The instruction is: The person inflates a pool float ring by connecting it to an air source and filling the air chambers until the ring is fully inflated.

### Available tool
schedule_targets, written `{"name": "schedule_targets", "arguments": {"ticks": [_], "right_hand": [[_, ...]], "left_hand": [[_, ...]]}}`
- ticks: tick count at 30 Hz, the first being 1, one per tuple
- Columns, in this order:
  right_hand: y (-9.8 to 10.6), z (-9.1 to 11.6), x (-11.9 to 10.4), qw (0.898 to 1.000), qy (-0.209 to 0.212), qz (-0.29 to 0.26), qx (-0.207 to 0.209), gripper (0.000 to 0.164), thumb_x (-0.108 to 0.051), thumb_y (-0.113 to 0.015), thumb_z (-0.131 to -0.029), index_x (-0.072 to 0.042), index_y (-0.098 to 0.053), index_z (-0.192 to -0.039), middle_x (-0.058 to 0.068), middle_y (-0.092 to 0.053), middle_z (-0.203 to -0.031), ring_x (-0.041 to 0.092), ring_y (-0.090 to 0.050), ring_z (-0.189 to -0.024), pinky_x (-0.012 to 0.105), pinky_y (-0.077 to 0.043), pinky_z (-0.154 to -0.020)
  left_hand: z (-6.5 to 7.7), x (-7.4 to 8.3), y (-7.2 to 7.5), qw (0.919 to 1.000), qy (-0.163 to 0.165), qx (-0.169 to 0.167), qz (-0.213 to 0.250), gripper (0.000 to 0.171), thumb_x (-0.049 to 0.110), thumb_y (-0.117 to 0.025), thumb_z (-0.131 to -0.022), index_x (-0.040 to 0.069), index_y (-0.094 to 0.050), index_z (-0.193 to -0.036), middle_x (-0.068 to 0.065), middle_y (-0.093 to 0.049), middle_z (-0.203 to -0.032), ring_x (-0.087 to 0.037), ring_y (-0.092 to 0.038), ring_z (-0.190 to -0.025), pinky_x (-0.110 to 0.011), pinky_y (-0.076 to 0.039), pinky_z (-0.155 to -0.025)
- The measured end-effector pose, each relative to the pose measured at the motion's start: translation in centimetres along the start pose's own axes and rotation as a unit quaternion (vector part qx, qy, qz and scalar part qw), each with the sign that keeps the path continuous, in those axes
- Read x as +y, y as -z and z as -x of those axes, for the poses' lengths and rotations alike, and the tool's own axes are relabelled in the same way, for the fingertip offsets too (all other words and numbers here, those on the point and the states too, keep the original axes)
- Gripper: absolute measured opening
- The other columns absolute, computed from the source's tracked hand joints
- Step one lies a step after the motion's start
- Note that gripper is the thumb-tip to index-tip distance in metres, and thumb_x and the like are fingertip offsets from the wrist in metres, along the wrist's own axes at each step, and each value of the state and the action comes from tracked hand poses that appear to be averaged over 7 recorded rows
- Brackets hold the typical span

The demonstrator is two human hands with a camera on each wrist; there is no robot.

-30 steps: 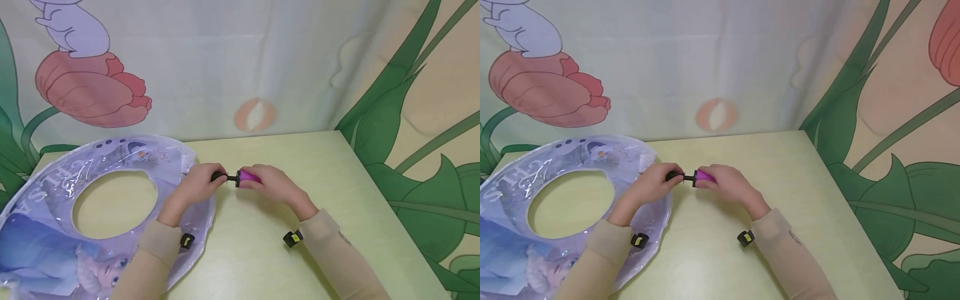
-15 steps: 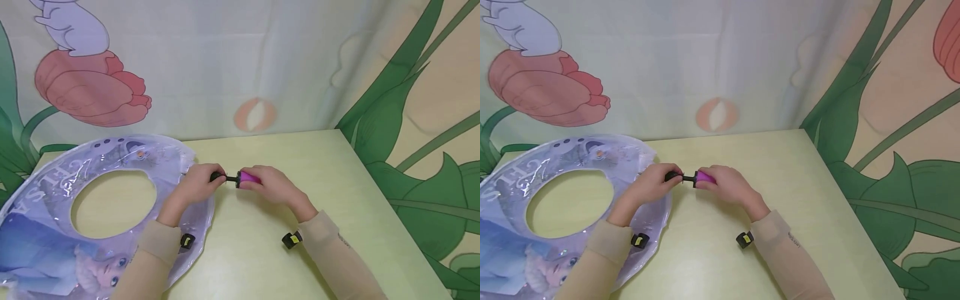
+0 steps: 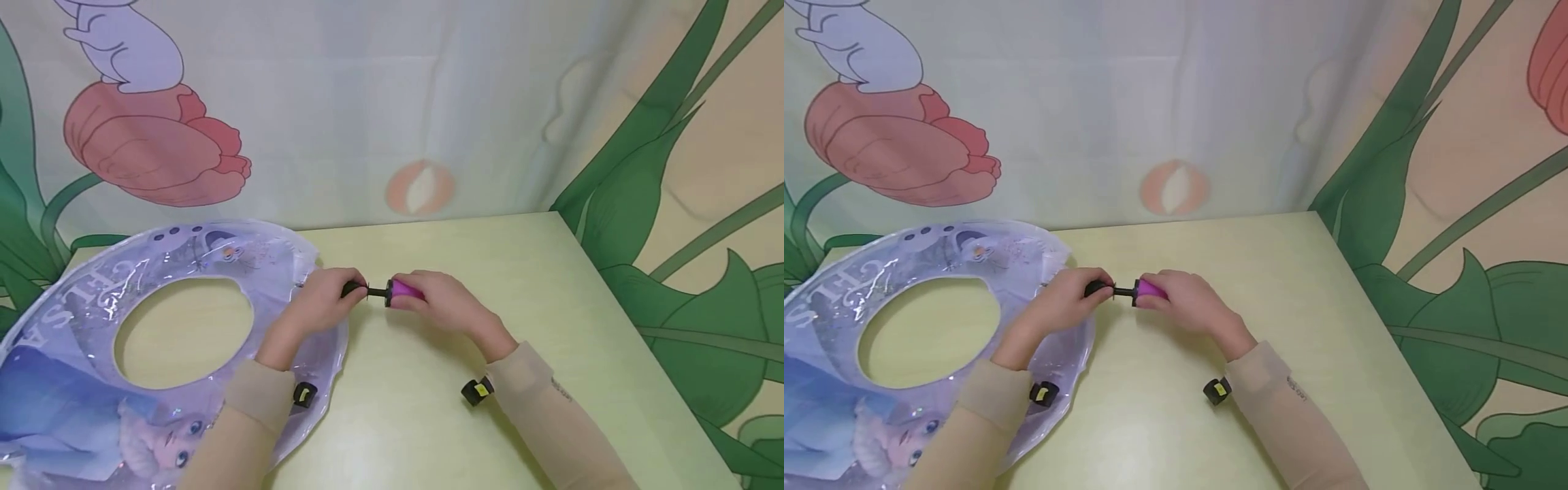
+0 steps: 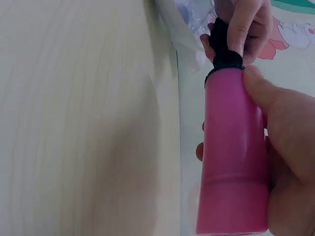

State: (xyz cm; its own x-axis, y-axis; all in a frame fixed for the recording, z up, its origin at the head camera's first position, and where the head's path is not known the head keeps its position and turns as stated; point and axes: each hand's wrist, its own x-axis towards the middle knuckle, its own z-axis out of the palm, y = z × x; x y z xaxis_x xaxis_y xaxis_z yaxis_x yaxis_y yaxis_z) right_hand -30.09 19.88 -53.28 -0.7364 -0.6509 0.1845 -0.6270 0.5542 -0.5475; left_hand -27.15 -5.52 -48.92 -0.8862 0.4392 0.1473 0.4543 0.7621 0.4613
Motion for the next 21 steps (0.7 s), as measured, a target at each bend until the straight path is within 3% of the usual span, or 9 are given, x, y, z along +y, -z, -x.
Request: {"name": "schedule_targets", "arguments": {"ticks": [3,6,8,10,15,21], "right_hand": [[0.5,1.1,0.0,1.0,0.003,-0.005,0.003,0.039,-0.047,-0.061,-0.102,-0.019,-0.067,-0.129,-0.005,-0.062,-0.096,0.016,-0.055,-0.083,0.035,-0.046,-0.075],[1.3,2.8,1.0,0.999,-0.03,-0.015,0.011,0.039,-0.043,-0.065,-0.101,-0.021,-0.067,-0.132,-0.006,-0.062,-0.097,0.015,-0.056,-0.085,0.035,-0.046,-0.075],[1.8,4.0,1.6,0.998,-0.053,-0.015,0.017,0.042,-0.04,-0.068,-0.099,-0.019,-0.066,-0.135,-0.006,-0.063,-0.099,0.015,-0.056,-0.086,0.035,-0.046,-0.077],[2.2,4.6,1.8,0.999,-0.049,-0.008,0.015,0.041,-0.04,-0.067,-0.1,-0.016,-0.066,-0.134,-0.005,-0.063,-0.098,0.016,-0.055,-0.085,0.035,-0.046,-0.077],[1.9,3.4,0.5,1.0,0.004,0.015,0.008,0.041,-0.046,-0.061,-0.102,-0.015,-0.067,-0.127,-0.002,-0.062,-0.096,0.016,-0.055,-0.084,0.035,-0.046,-0.076],[2.6,4.2,0.6,0.999,-0.037,0.015,0.021,0.038,-0.042,-0.067,-0.1,-0.02,-0.067,-0.131,-0.005,-0.062,-0.097,0.015,-0.056,-0.085,0.035,-0.046,-0.075]], "left_hand": [[-0.2,0.6,-0.2,0.9996,-0.003,-0.014,0.023,0.013,0.016,-0.066,-0.101,0.006,-0.073,-0.104,-0.003,-0.071,-0.093,-0.021,-0.062,-0.082,-0.041,-0.05,-0.079],[0.0,0.5,0.2,0.9994,0.008,-0.01,0.033,0.012,0.015,-0.067,-0.101,0.005,-0.074,-0.104,-0.003,-0.071,-0.094,-0.021,-0.062,-0.084,-0.041,-0.049,-0.08],[0.0,0.7,0.3,0.9995,0.013,-0.002,0.029,0.011,0.013,-0.067,-0.1,0.005,-0.074,-0.103,-0.004,-0.071,-0.094,-0.021,-0.063,-0.085,-0.042,-0.05,-0.081],[-0.3,1.4,-0.2,0.9998,0.004,-0.005,0.019,0.011,0.012,-0.067,-0.1,0.004,-0.073,-0.103,-0.004,-0.072,-0.094,-0.022,-0.064,-0.084,-0.043,-0.05,-0.081],[-1.1,2.8,-1.6,0.9992,-0.033,-0.018,0.016,0.013,0.015,-0.065,-0.101,0.005,-0.073,-0.103,-0.004,-0.071,-0.092,-0.02,-0.062,-0.08,-0.04,-0.05,-0.077],[-0.3,1.7,-0.1,0.9993,-0.01,-0.002,0.037,0.009,0.012,-0.067,-0.1,0.005,-0.073,-0.101,-0.003,-0.071,-0.092,-0.02,-0.062,-0.082,-0.04,-0.049,-0.079]]}}
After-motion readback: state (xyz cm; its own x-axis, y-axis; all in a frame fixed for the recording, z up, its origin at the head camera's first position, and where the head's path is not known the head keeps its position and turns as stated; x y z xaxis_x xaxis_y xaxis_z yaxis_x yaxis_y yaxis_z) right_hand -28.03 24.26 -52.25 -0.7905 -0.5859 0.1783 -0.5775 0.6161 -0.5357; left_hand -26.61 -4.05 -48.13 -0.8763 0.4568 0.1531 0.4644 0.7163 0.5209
